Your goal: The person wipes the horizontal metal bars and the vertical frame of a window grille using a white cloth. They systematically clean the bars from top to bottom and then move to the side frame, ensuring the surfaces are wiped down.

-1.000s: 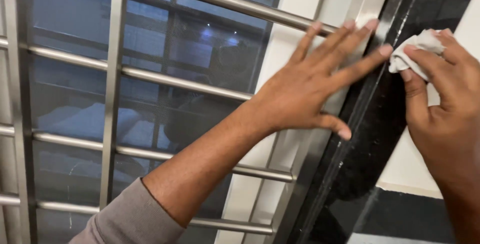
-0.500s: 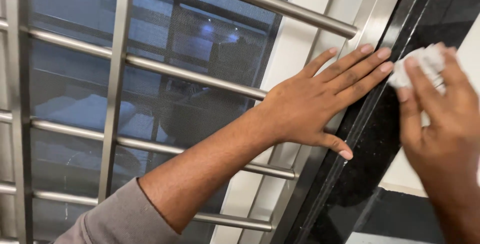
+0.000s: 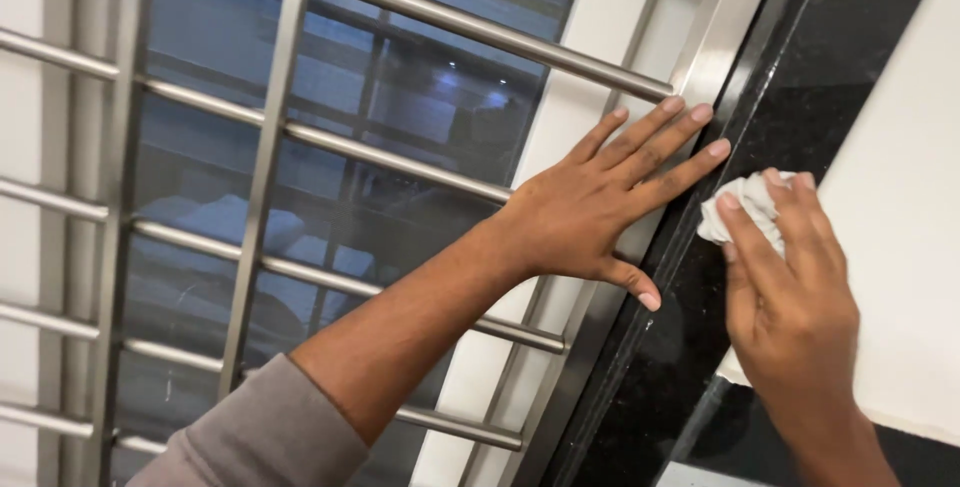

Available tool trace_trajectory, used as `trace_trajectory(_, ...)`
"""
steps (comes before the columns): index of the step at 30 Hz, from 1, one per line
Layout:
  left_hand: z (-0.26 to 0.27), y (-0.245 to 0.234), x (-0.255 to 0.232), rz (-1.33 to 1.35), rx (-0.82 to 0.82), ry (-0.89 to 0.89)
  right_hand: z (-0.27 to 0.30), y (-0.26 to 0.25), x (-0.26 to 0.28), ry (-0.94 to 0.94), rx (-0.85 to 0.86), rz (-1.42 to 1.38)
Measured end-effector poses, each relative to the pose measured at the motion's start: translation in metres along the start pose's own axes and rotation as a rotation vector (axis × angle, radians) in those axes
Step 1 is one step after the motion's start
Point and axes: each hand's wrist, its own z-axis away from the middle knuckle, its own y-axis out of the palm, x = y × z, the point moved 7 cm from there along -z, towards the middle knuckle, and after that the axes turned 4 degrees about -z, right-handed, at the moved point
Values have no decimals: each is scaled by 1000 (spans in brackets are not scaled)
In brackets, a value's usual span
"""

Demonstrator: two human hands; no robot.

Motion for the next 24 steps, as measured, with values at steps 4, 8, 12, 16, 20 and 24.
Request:
trace_trajectory(4,-1,4,-1,13,-11,-6,-16,-10,9,-25,-30,-1)
trace_trajectory(8,1,1,-3,76,-123,21,-5,-5,8,-46,-33,-34)
trace_trajectory(12,2,-2,-5,-10,-40,0,6,-10,9,-34,-27,-3)
trace_trajectory(16,7,-6,-6,67,-143,39,-8,-25,14,3,2,-2)
trace_trajectory(20,2,-2,-3,-1,-33,35,-1,-17,4,50,18,45)
trace_trajectory(24,6,2,-3,14,-27,37,14,-21,6,175,43,103)
